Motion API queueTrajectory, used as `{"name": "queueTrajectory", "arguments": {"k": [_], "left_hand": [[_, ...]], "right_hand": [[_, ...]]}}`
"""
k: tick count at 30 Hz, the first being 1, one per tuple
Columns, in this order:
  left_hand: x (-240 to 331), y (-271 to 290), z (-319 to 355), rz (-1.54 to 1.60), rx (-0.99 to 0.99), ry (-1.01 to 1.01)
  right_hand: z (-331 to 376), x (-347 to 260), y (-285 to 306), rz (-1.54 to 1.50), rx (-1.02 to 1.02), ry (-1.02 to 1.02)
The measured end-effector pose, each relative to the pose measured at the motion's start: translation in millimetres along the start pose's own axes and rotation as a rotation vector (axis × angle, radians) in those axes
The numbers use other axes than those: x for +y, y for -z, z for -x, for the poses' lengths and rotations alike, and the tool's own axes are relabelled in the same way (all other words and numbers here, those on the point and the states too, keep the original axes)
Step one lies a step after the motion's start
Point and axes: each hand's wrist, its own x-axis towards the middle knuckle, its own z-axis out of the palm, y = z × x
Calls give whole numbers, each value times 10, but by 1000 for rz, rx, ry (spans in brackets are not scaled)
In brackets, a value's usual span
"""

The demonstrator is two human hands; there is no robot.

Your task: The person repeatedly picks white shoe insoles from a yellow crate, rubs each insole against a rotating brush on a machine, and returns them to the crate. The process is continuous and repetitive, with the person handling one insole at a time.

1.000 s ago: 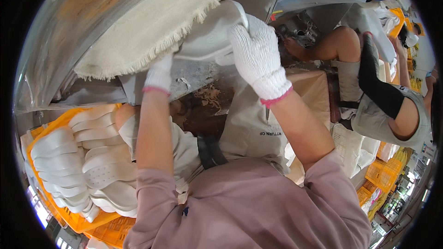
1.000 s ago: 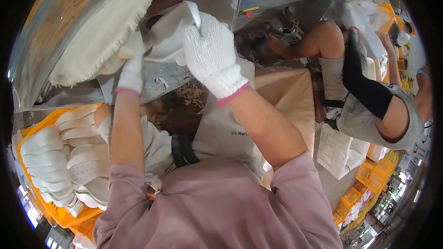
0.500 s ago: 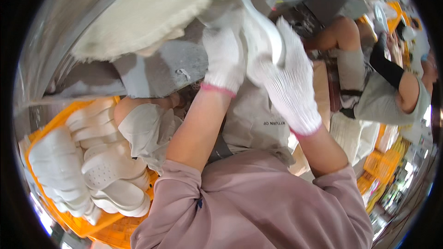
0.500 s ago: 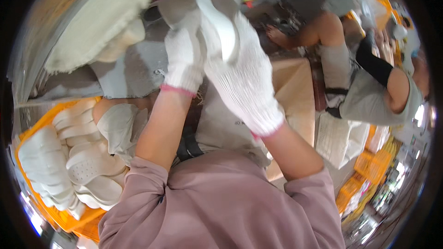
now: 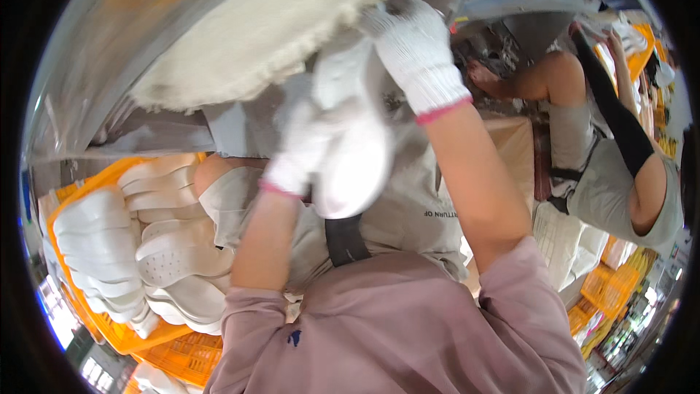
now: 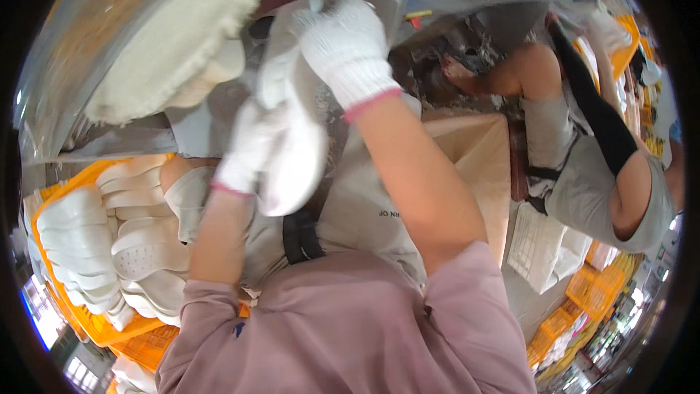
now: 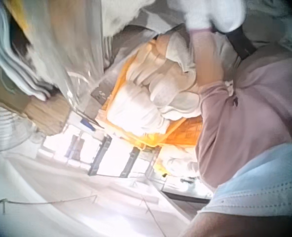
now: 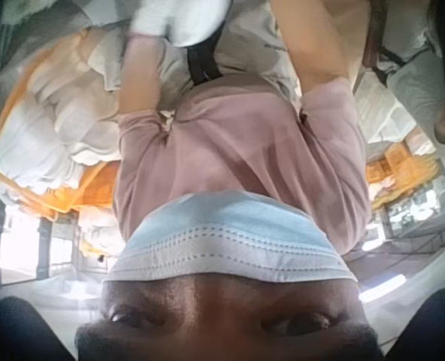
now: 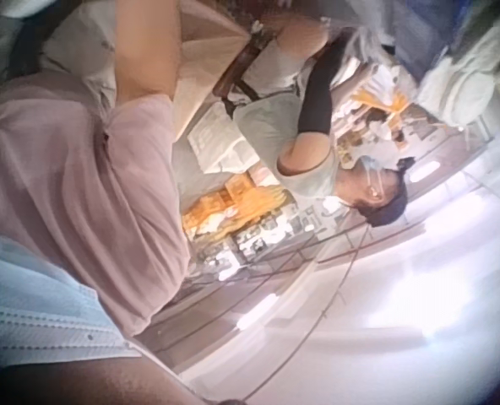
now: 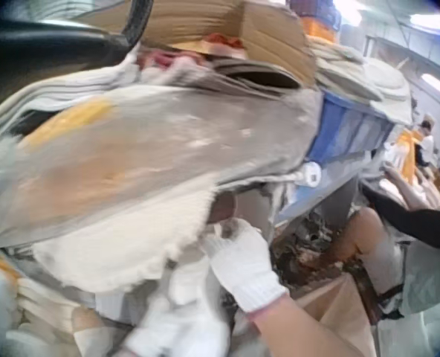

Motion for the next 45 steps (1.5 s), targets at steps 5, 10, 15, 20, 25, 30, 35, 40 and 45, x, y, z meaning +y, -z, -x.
{"name": "queueTrajectory", "arguments": {"k": [5,10,15,20,25,30,35,40,45], "left_hand": [[-431,6,-627,182,104,52],[-473,213,-330,434,-147,174],[-280,359,-98,1164,-526,-5],[-338,587,-399,682,300,-70],[-561,660,-427,489,-116,-76],[-656,552,-300,-264,383,-606],[-619,642,-525,829,53,416],[-430,691,-576,410,212,-290],[-536,389,-238,870,216,204]], "right_hand": [[779,-328,454,530,-155,547],[965,-117,402,625,-382,555],[1459,-442,6,358,-291,558],[1145,-606,-254,325,-263,327],[1098,-605,-329,429,-138,512],[762,-679,-509,167,-270,256],[1038,-875,-173,106,-682,25],[632,-526,-369,-329,-913,62],[1500,-1242,40,159,-489,-43]]}}
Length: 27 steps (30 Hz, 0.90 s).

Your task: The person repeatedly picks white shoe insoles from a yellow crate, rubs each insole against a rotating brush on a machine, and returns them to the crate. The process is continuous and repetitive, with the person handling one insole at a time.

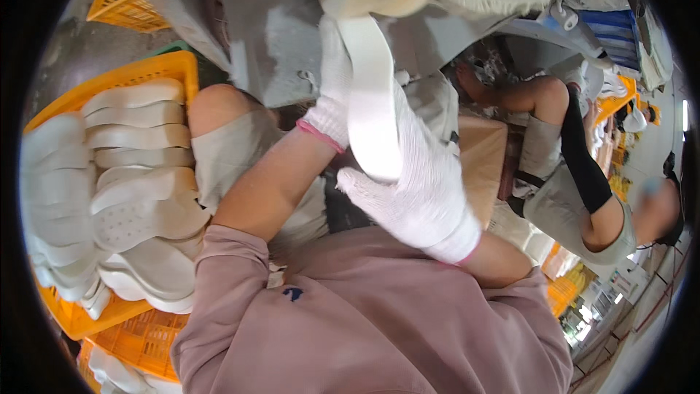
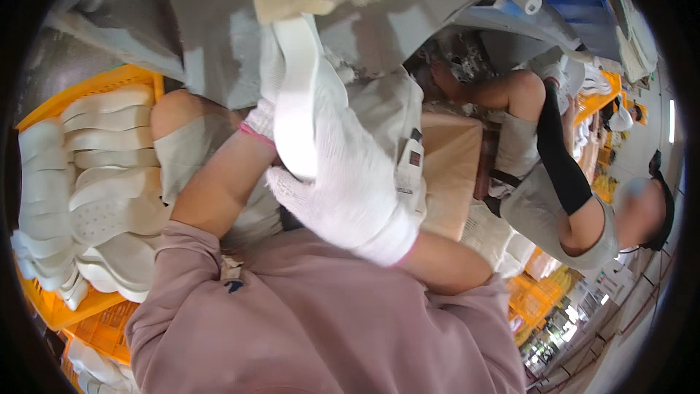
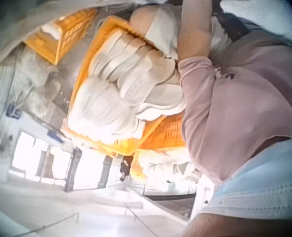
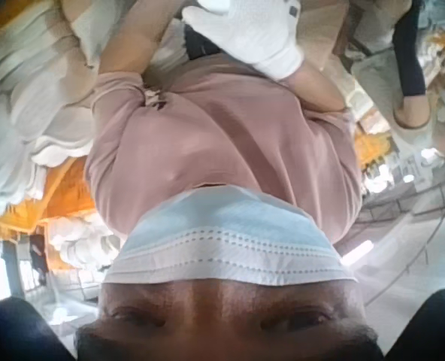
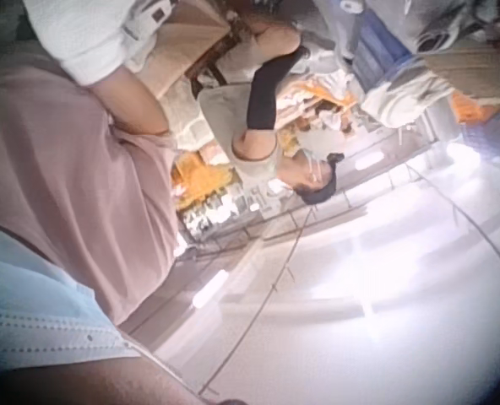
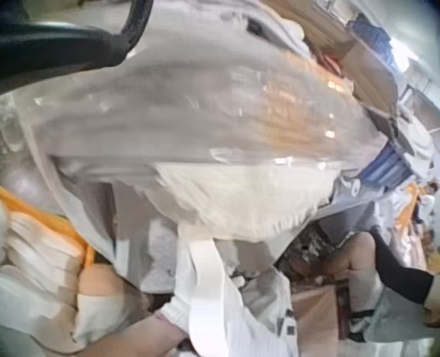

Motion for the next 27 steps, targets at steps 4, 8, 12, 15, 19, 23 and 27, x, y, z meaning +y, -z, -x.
{"name": "queueTrajectory", "arguments": {"k": [4,8,12,15,19,23,27], "left_hand": [[-28,62,-149,-12,-167,-133],[344,241,-485,-516,-173,-699],[466,355,-374,-379,-446,-162],[282,239,-135,-948,-136,-749],[37,93,3,-222,-41,-585],[96,120,-148,66,-46,24],[354,3,-319,145,-163,-125]], "right_hand": [[-138,207,-115,107,134,1],[-707,387,-195,191,241,208],[-568,296,-250,79,377,222],[-751,322,-322,101,440,239],[-894,429,-314,124,276,464],[-295,394,-183,181,141,143],[-324,337,-189,408,111,129]]}}
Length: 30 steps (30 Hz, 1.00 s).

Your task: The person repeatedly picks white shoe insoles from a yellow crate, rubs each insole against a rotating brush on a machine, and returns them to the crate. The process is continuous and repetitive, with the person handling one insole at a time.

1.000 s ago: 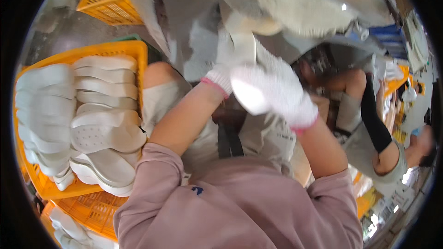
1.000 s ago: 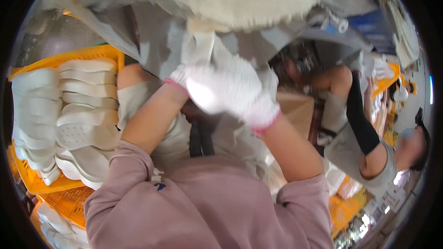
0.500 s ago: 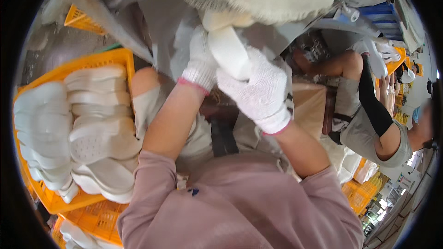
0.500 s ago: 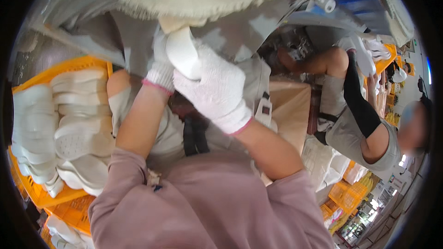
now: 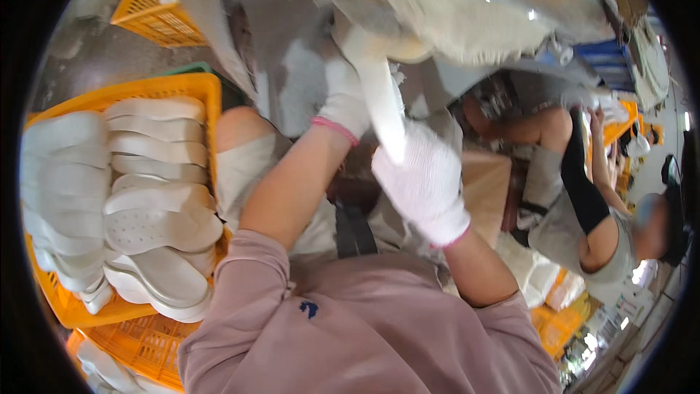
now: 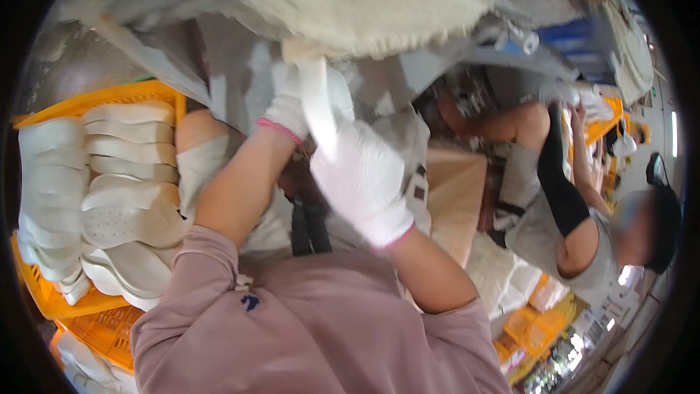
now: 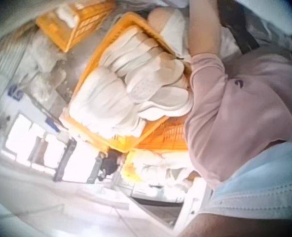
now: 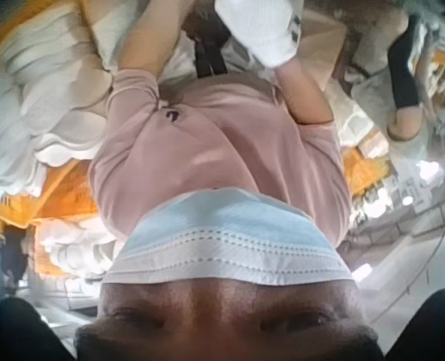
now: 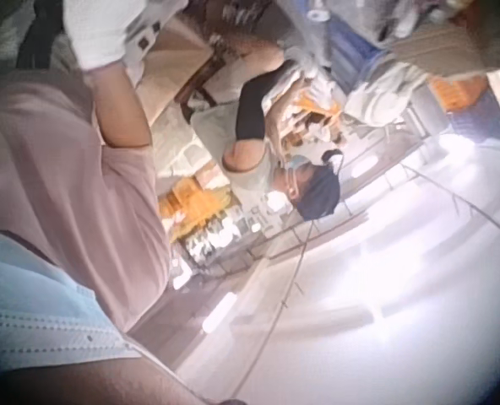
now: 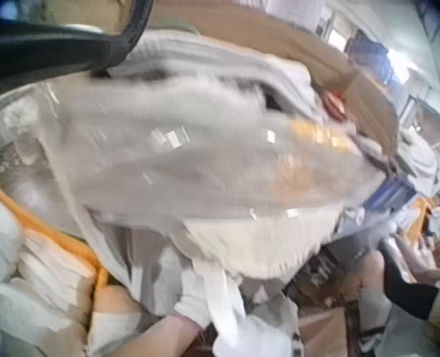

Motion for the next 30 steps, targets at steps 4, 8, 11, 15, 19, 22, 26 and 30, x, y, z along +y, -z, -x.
{"name": "queueTrajectory", "arguments": {"k": [4,8,11,15,19,22,26,30], "left_hand": [[-38,-161,86,103,167,62],[-345,-96,433,97,181,291],[-473,-92,588,-27,79,48],[-254,-174,394,-179,176,-161],[30,-139,465,-913,-112,-71],[115,-122,1135,-2347,-294,-429],[556,-236,2650,-1940,-37,-1160],[1542,-204,3708,-2434,889,-1135]], "right_hand": [[-74,-17,122,143,-30,125],[527,-4,224,118,-188,-50],[593,106,225,-353,-149,-226],[532,211,59,-1335,-10,-555],[788,470,-135,-1430,49,-579],[1462,1099,-74,-1123,87,-570],[2332,2034,48,-246,-88,-772],[2408,2308,120,148,-195,-534]]}}
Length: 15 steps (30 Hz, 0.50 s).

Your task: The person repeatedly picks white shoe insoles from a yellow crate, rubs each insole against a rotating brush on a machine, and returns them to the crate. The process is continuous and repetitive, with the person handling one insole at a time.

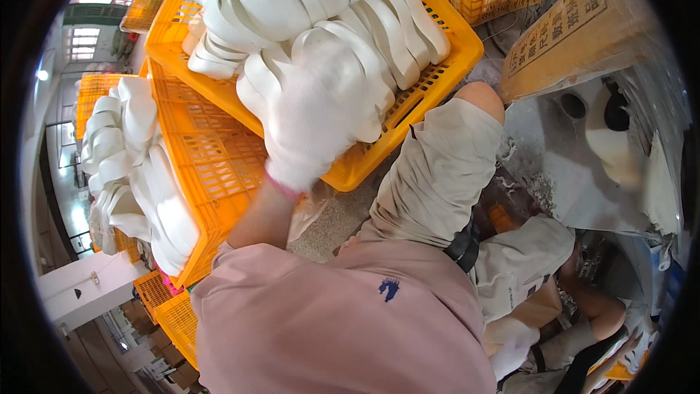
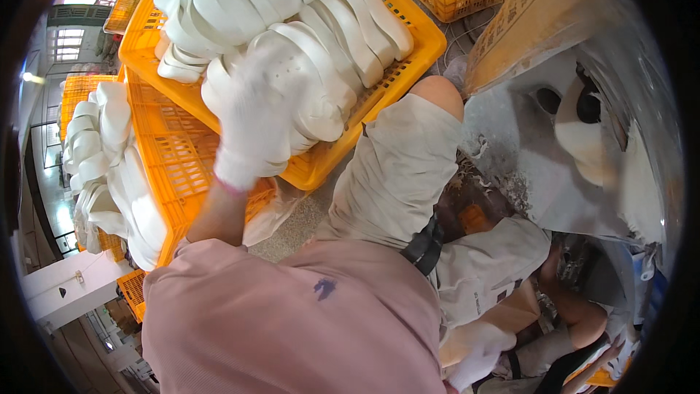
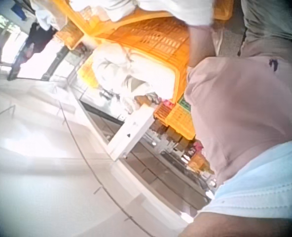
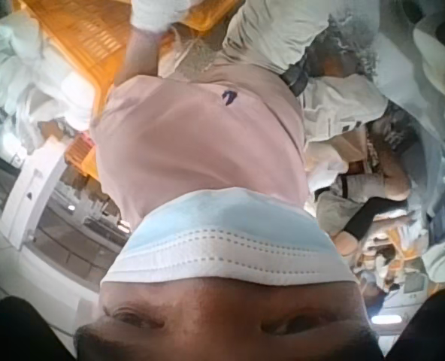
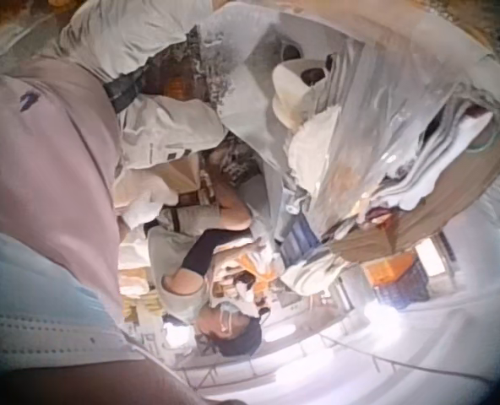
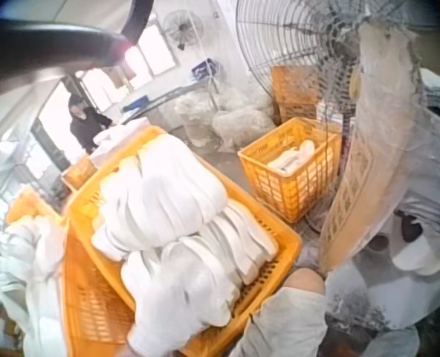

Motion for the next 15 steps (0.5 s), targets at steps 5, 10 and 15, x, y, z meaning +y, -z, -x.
{"name": "queueTrajectory", "arguments": {"k": [5,10,15], "left_hand": [[-767,-398,-396,-583,-93,121],[-439,-410,-450,-434,-227,-341],[171,-312,-87,-220,-183,-552]], "right_hand": [[-337,-1112,191,-483,16,439],[-286,-2923,286,-689,201,997],[-51,-4486,53,-703,-73,1321]]}}
